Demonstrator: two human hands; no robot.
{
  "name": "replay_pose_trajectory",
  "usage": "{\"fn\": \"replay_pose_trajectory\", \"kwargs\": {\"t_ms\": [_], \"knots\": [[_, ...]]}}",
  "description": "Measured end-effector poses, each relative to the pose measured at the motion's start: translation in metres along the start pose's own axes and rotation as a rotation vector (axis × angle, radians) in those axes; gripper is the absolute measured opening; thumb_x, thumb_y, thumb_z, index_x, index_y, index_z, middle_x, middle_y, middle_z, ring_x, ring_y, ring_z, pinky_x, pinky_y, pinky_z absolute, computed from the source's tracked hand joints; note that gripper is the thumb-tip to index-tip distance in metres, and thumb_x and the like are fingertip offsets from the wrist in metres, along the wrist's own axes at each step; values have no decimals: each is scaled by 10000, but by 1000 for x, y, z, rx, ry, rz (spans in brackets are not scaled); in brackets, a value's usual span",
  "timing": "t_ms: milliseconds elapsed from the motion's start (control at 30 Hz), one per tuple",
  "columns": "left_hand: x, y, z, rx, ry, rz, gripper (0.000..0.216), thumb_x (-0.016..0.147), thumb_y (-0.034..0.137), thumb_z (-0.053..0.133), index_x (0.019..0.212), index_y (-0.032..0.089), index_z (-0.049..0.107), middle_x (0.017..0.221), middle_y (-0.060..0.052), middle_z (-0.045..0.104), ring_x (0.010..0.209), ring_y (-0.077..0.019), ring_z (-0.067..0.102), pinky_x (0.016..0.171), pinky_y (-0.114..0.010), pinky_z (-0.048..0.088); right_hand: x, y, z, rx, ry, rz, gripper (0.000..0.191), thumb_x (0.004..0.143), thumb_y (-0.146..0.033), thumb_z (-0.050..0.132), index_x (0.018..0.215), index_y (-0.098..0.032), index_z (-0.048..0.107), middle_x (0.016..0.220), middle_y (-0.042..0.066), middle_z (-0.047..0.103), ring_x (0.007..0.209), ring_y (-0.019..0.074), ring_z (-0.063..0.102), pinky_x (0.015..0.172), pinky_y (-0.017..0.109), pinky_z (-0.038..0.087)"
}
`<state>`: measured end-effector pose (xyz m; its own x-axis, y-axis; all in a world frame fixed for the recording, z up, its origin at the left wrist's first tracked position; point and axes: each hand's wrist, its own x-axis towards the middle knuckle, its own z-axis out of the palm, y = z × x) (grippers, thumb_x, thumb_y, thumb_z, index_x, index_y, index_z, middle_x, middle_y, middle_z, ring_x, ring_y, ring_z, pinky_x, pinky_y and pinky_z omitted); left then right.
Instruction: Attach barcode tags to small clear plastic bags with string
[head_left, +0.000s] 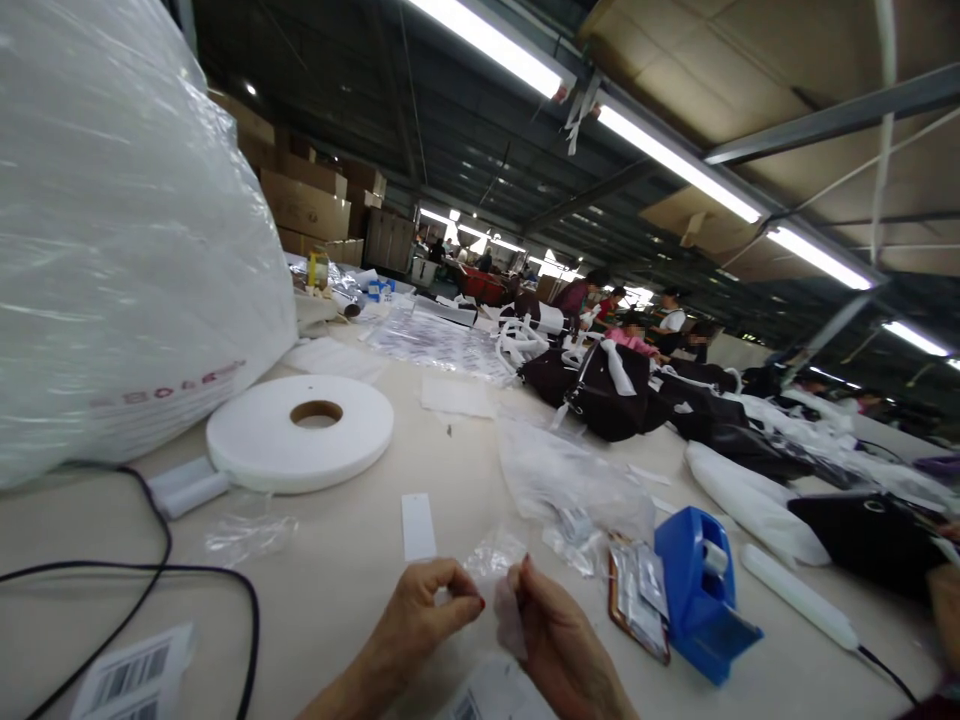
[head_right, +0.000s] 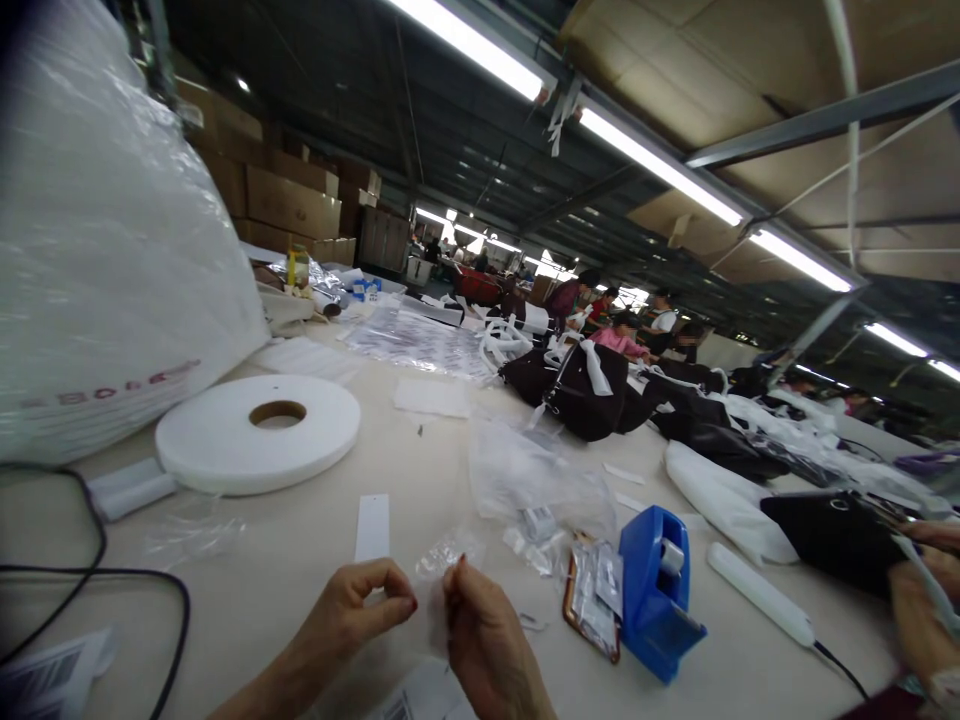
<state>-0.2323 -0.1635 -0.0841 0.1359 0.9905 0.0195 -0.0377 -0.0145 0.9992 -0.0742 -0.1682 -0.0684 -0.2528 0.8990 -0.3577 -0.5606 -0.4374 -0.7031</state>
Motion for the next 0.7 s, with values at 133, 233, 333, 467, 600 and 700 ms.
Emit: {"fn": "replay_pose_trajectory", "kwargs": {"t_ms": [133,233,333,467,600,700], "knots": [[0,-2,4,-93,70,-121,202,597,350,591,527,162,560,465,41,488,494,-122,430,524,-252,326,0,13,-14,-21,54,-31,527,538,-642,690,790,-179,712,781,66,692,664,150,588,550,232,414],[-1,-4,7,-111,87,-138,246,596,377,600,488,166,537,467,34,493,507,-123,427,539,-255,318,3,36,-22,-181,187,-160,438,440,-488,815,775,-221,723,733,35,695,627,145,571,538,226,392],[-1,-5,7,-105,90,-136,281,604,404,611,470,166,543,475,24,510,523,-131,431,558,-262,320,7,54,-24,-293,381,-342,304,487,-435,809,677,-213,723,577,-1,641,547,127,509,529,230,370],[1,-8,6,-109,94,-145,278,596,408,615,479,163,560,469,23,517,524,-134,441,571,-264,329,14,53,-27,-335,465,-421,294,506,-449,798,597,-183,711,526,-6,608,528,116,469,527,234,365],[3,-14,7,-102,100,-168,258,570,397,620,477,167,547,446,38,489,497,-122,414,534,-252,307,17,40,-31,-298,500,-430,293,512,-428,801,640,-176,722,561,0,625,542,123,482,527,243,380],[4,-20,9,-79,93,-180,257,557,397,622,482,171,525,437,57,441,478,-109,369,502,-244,270,17,37,-32,-301,522,-453,283,532,-421,791,662,-179,723,535,-14,604,544,122,471,535,245,377]]}}
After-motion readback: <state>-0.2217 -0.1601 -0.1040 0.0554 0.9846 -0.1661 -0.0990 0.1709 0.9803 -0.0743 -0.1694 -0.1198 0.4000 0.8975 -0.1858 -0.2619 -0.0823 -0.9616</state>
